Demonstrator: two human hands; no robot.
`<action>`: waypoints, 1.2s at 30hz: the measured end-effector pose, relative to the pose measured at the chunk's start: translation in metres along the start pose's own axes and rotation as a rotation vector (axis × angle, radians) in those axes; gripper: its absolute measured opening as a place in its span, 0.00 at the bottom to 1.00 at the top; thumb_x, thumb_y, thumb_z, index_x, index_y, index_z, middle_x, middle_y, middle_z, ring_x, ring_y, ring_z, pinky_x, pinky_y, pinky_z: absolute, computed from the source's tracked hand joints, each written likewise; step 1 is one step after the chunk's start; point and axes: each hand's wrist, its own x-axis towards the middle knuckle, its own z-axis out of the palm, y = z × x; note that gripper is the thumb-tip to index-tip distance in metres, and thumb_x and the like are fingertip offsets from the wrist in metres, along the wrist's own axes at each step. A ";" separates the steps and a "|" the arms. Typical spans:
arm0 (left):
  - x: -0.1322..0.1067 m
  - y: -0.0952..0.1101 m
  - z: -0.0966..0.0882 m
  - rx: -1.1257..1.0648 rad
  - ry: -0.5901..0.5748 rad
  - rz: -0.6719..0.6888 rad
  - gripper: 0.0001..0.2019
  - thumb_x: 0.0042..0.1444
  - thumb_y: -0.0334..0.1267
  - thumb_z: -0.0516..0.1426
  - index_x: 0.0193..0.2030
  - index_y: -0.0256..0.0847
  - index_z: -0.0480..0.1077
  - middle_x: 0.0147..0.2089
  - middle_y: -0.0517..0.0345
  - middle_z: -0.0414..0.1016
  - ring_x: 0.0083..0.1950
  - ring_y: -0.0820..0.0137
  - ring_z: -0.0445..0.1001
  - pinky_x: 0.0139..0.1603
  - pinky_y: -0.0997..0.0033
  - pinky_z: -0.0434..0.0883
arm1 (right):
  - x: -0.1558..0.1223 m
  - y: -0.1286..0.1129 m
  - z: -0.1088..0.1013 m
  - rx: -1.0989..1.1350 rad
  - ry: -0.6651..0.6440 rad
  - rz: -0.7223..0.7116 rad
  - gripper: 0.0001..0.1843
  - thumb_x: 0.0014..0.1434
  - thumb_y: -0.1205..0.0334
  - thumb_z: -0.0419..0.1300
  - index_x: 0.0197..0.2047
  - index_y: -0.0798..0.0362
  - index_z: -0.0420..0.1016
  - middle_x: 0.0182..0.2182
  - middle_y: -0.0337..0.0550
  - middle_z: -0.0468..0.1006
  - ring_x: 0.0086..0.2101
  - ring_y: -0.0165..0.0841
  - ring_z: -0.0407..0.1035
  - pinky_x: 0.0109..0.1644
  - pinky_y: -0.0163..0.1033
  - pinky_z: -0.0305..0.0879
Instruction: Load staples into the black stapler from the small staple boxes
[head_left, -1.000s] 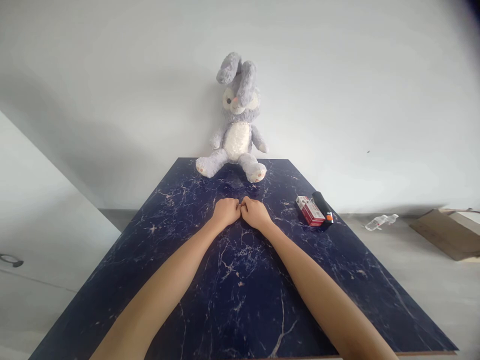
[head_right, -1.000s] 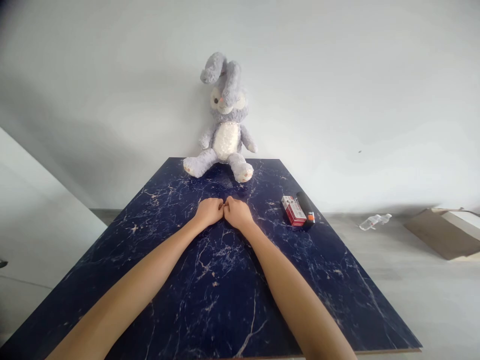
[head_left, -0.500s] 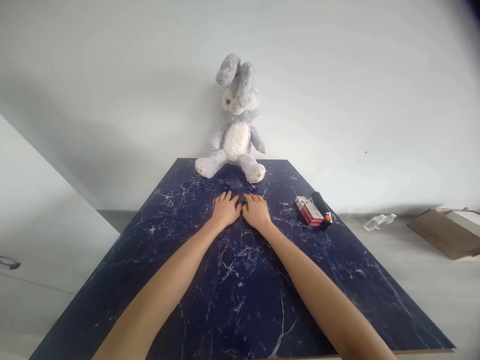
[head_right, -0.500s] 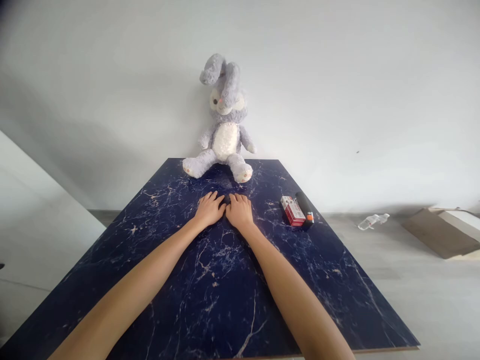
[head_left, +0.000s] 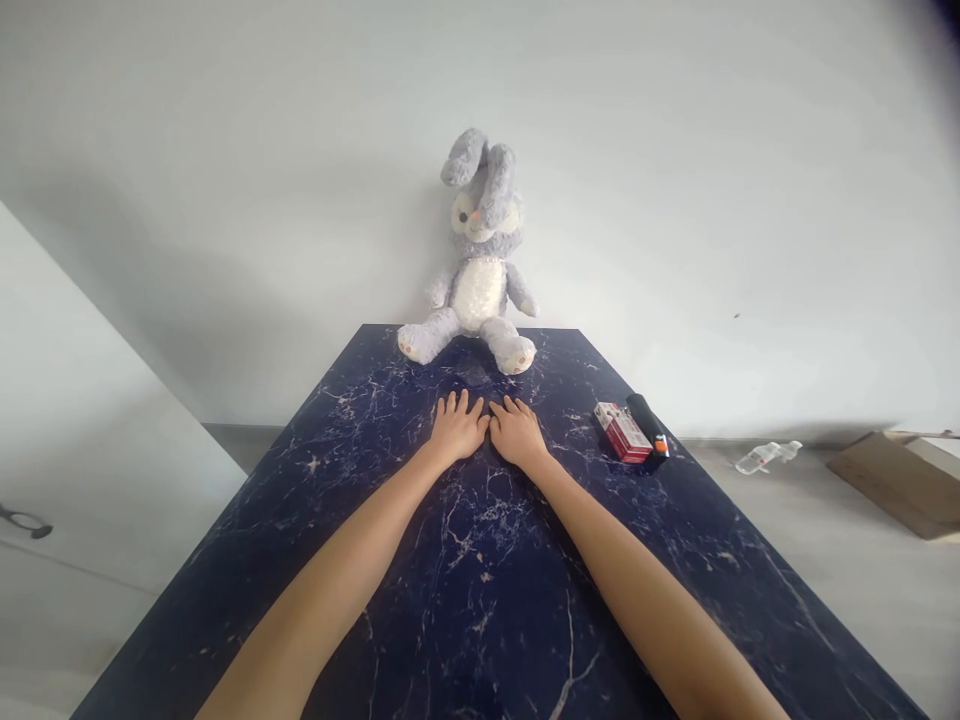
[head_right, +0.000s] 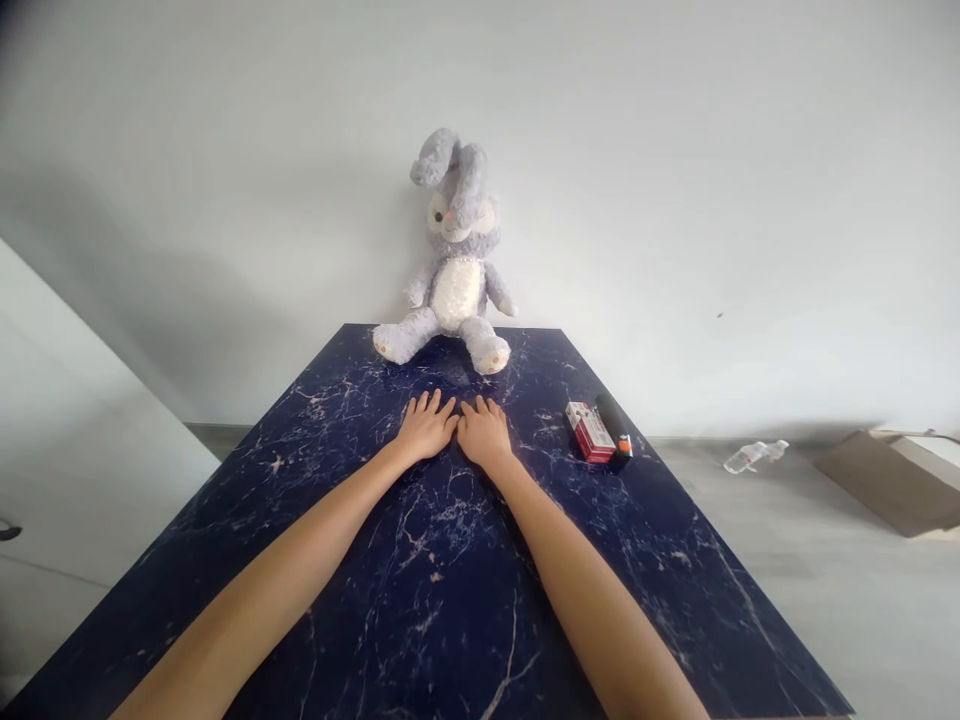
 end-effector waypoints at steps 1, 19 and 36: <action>0.000 0.000 0.000 -0.009 -0.002 -0.005 0.32 0.68 0.56 0.34 0.73 0.46 0.53 0.77 0.49 0.46 0.76 0.47 0.43 0.72 0.40 0.44 | 0.000 0.000 -0.001 0.001 -0.001 -0.001 0.26 0.69 0.59 0.45 0.67 0.51 0.65 0.66 0.55 0.63 0.65 0.50 0.54 0.65 0.53 0.50; 0.001 -0.001 0.001 -0.001 0.008 -0.014 0.34 0.68 0.56 0.32 0.74 0.46 0.53 0.77 0.50 0.47 0.76 0.48 0.44 0.73 0.43 0.44 | 0.000 0.001 0.000 0.031 0.015 -0.015 0.26 0.70 0.58 0.44 0.67 0.53 0.64 0.66 0.54 0.64 0.64 0.51 0.54 0.65 0.53 0.50; 0.001 -0.001 0.002 -0.008 0.021 -0.003 0.34 0.68 0.56 0.32 0.73 0.45 0.54 0.76 0.49 0.47 0.76 0.48 0.45 0.73 0.43 0.44 | 0.000 0.000 0.000 0.017 0.004 -0.014 0.25 0.70 0.57 0.44 0.65 0.54 0.67 0.65 0.55 0.64 0.64 0.50 0.54 0.65 0.53 0.50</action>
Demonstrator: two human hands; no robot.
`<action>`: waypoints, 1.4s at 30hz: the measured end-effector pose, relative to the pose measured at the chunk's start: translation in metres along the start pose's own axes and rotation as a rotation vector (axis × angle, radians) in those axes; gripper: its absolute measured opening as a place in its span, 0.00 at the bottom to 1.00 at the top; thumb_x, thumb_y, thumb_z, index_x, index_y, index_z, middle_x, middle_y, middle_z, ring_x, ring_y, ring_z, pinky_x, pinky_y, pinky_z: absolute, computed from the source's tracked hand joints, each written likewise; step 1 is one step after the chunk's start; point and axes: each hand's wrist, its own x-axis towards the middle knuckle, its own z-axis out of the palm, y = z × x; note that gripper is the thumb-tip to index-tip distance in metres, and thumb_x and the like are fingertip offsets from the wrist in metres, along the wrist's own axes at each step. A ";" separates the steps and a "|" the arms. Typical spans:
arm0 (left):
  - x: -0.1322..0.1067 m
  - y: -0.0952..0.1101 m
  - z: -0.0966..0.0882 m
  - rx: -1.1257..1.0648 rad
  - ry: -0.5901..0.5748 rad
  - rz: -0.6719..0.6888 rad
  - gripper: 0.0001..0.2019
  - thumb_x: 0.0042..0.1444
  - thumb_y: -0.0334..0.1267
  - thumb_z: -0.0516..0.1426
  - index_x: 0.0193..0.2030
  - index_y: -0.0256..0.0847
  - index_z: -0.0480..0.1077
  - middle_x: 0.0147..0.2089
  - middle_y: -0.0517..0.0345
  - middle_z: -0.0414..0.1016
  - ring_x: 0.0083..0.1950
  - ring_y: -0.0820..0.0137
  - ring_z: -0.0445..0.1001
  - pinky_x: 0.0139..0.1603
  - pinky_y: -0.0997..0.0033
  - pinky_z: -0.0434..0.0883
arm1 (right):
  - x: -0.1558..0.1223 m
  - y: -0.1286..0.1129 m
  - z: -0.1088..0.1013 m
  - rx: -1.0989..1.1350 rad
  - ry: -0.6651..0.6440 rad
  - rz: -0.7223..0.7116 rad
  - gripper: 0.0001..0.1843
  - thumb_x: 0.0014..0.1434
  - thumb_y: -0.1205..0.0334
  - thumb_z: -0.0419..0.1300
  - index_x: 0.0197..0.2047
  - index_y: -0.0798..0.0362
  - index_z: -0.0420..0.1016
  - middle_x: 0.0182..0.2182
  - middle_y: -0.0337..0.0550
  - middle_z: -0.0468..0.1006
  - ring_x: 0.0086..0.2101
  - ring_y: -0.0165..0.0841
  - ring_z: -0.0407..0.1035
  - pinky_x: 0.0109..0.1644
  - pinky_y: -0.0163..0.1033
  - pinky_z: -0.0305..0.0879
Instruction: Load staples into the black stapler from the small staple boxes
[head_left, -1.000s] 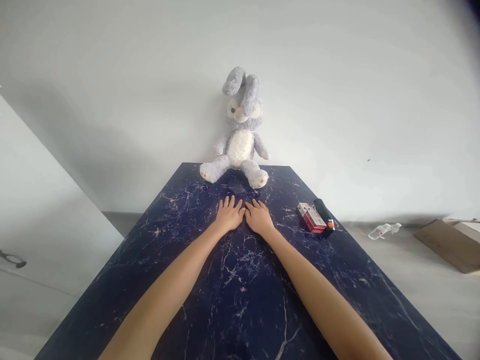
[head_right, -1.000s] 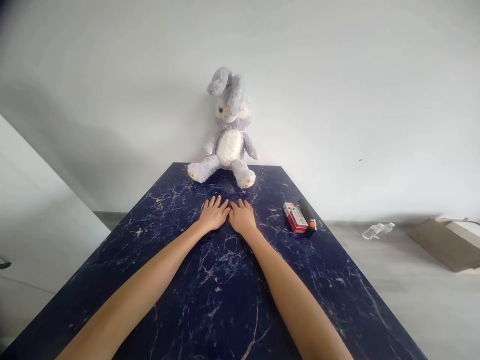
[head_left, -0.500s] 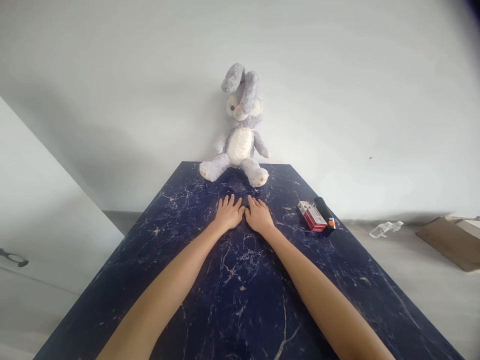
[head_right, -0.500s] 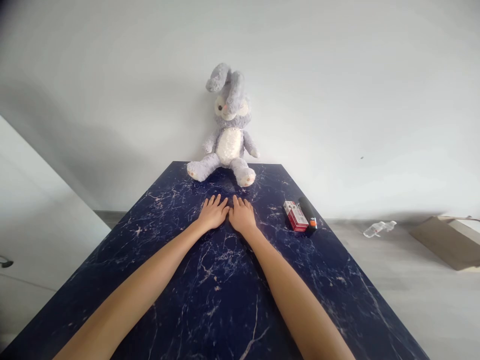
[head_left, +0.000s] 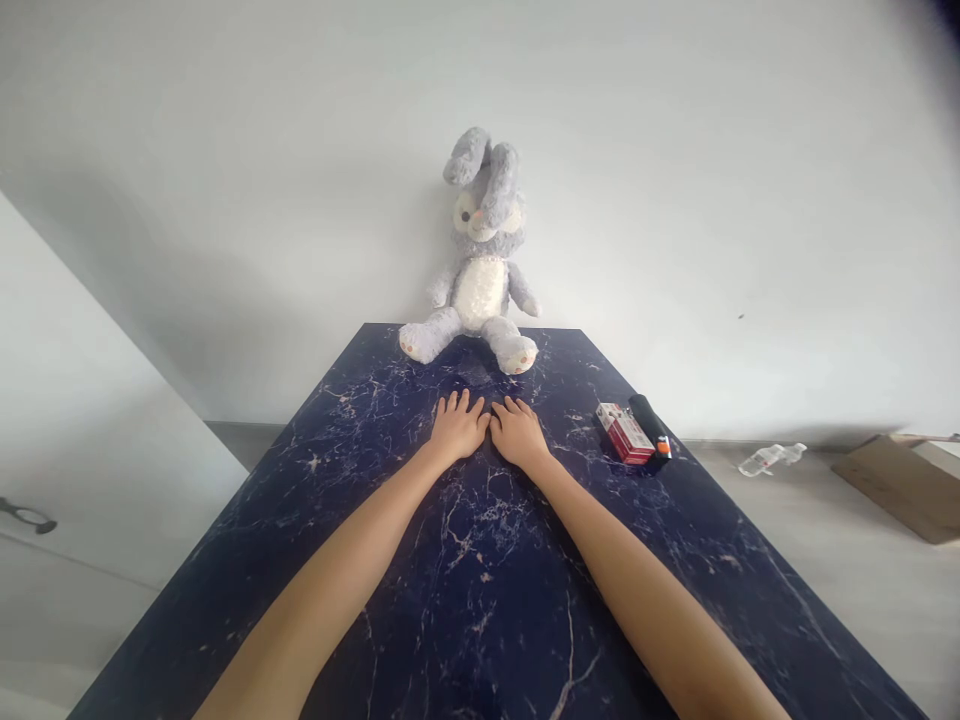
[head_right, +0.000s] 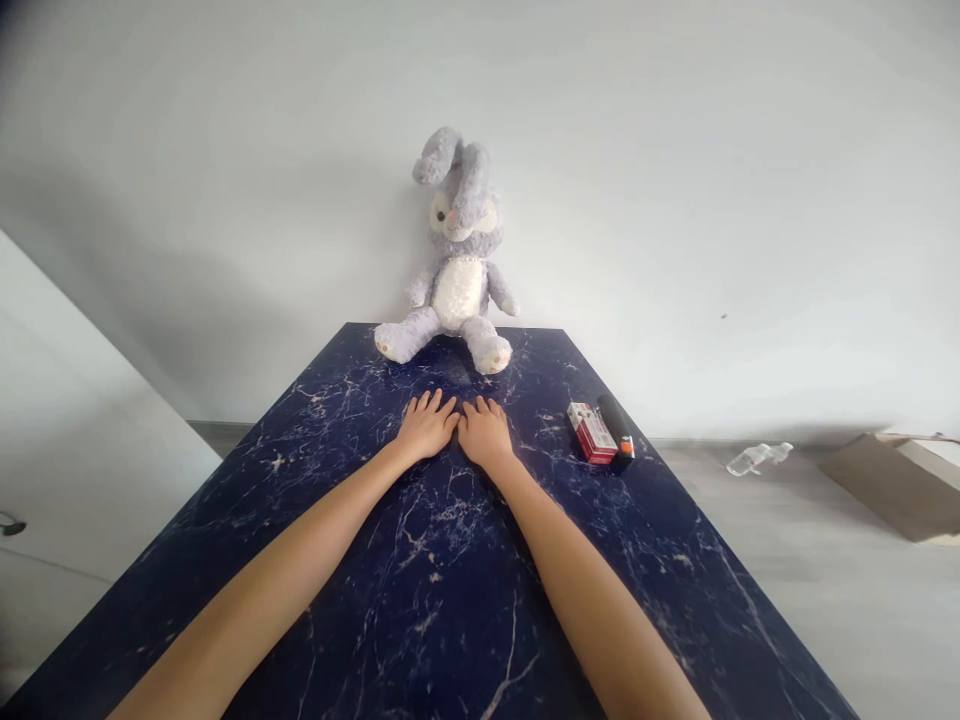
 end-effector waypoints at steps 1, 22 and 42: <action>0.000 0.000 0.000 0.001 -0.002 -0.004 0.33 0.68 0.56 0.33 0.73 0.46 0.55 0.76 0.50 0.47 0.76 0.49 0.45 0.73 0.44 0.44 | 0.000 0.000 0.000 0.000 0.001 0.001 0.25 0.70 0.58 0.45 0.65 0.54 0.67 0.65 0.55 0.64 0.64 0.50 0.54 0.65 0.53 0.51; -0.091 -0.021 -0.058 -0.143 0.332 0.165 0.17 0.68 0.47 0.50 0.35 0.44 0.77 0.51 0.54 0.77 0.56 0.62 0.70 0.61 0.58 0.64 | -0.064 0.030 -0.047 0.068 0.396 -0.249 0.19 0.66 0.64 0.47 0.56 0.50 0.73 0.59 0.48 0.71 0.62 0.42 0.57 0.68 0.51 0.48; -0.142 -0.133 -0.074 -0.319 0.418 -0.063 0.17 0.66 0.49 0.49 0.48 0.44 0.74 0.48 0.52 0.79 0.50 0.58 0.75 0.53 0.61 0.69 | -0.069 0.162 -0.083 0.513 0.121 0.661 0.23 0.54 0.40 0.54 0.34 0.51 0.79 0.30 0.45 0.80 0.34 0.41 0.72 0.38 0.40 0.63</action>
